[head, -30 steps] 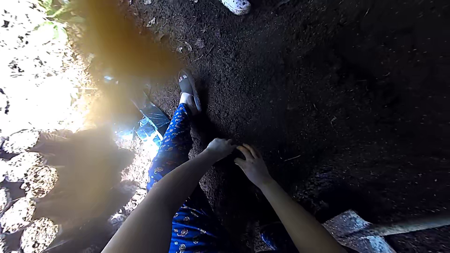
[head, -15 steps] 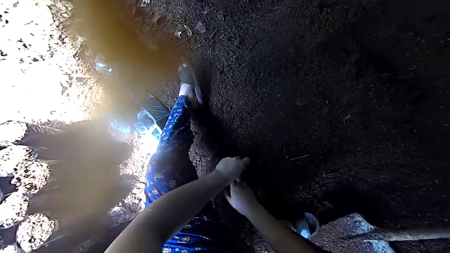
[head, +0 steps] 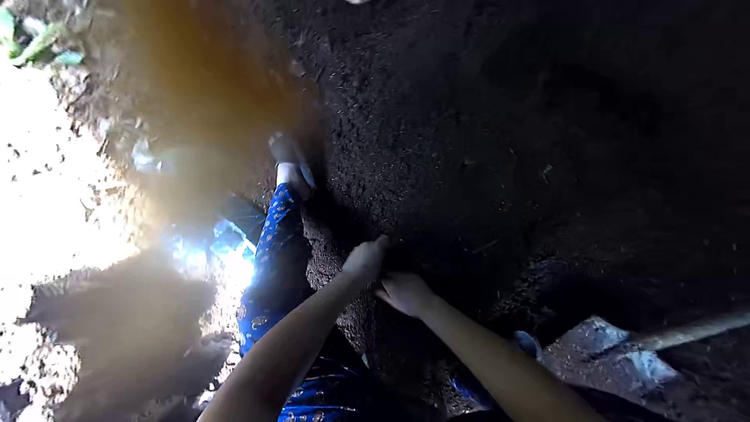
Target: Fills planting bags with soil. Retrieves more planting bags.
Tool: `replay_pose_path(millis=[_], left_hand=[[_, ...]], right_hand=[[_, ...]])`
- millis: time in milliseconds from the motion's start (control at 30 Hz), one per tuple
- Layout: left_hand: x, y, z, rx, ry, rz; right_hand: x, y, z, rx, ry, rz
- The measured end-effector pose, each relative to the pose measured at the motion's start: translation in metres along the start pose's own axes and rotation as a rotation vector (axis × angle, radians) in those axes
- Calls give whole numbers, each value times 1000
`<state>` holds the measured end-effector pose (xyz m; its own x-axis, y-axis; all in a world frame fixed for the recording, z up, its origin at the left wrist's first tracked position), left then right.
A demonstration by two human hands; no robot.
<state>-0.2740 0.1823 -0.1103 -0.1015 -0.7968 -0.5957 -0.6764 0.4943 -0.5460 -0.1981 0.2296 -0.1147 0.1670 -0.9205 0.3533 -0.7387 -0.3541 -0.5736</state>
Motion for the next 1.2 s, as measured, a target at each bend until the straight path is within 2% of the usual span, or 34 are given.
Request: replay_pose_path(millis=[100, 167, 233, 267, 333, 367, 400, 467, 533, 600, 733, 900, 1033, 1200], left_hand=[[8, 4, -30, -85, 19, 4], [6, 11, -32, -60, 127, -5], [-1, 15, -29, -24, 218, -18], [-6, 16, -27, -7, 250, -23], [-14, 19, -24, 3, 308, -22], [-16, 21, -22, 25, 350, -20], [-16, 24, -19, 76, 401, -29], [-17, 28, -10, 238, 527, -64], [-20, 30, -1, 404, 607, -134], [-26, 31, 3, 469, 548, -212], [-54, 32, -1, 457, 218, -289], [-79, 32, -5, 316, 6, -305], [-83, 36, 14, 260, -91, -318], [-88, 44, 27, 239, -95, -319]], right_hand=[[-26, -19, -46, -146, 0, -116], [-74, -42, -63, -421, 187, -41], [-147, -91, -59, -699, 497, 314], [-188, -121, -37, -827, 676, 553], [-247, -169, 37, -1014, 1055, 1004], [-258, -180, 78, -1054, 1309, 1156], [-258, -181, 111, -1085, 1586, 1216], [-251, -171, 139, -1158, 1955, 1152], [-253, -158, 142, -1210, 2151, 1050], [-264, -139, 150, -1229, 2304, 914], [-278, -98, 145, -1299, 2506, 477], [-301, -61, 102, -1431, 2617, -63], [-313, -57, 94, -1396, 2641, -11], [-281, -69, 81, -1285, 2681, 33]])
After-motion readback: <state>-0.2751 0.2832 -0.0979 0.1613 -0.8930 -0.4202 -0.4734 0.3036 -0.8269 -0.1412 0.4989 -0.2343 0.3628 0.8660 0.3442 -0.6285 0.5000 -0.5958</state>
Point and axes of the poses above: each hand's wrist, its own y-axis towards the middle knuckle, its own z-axis out of the palm, x = y × z, the point moved 9 cm from there along y, towards the middle knuckle, and after that the axes turned 4 degrees about -z, right-handed, at the moved point
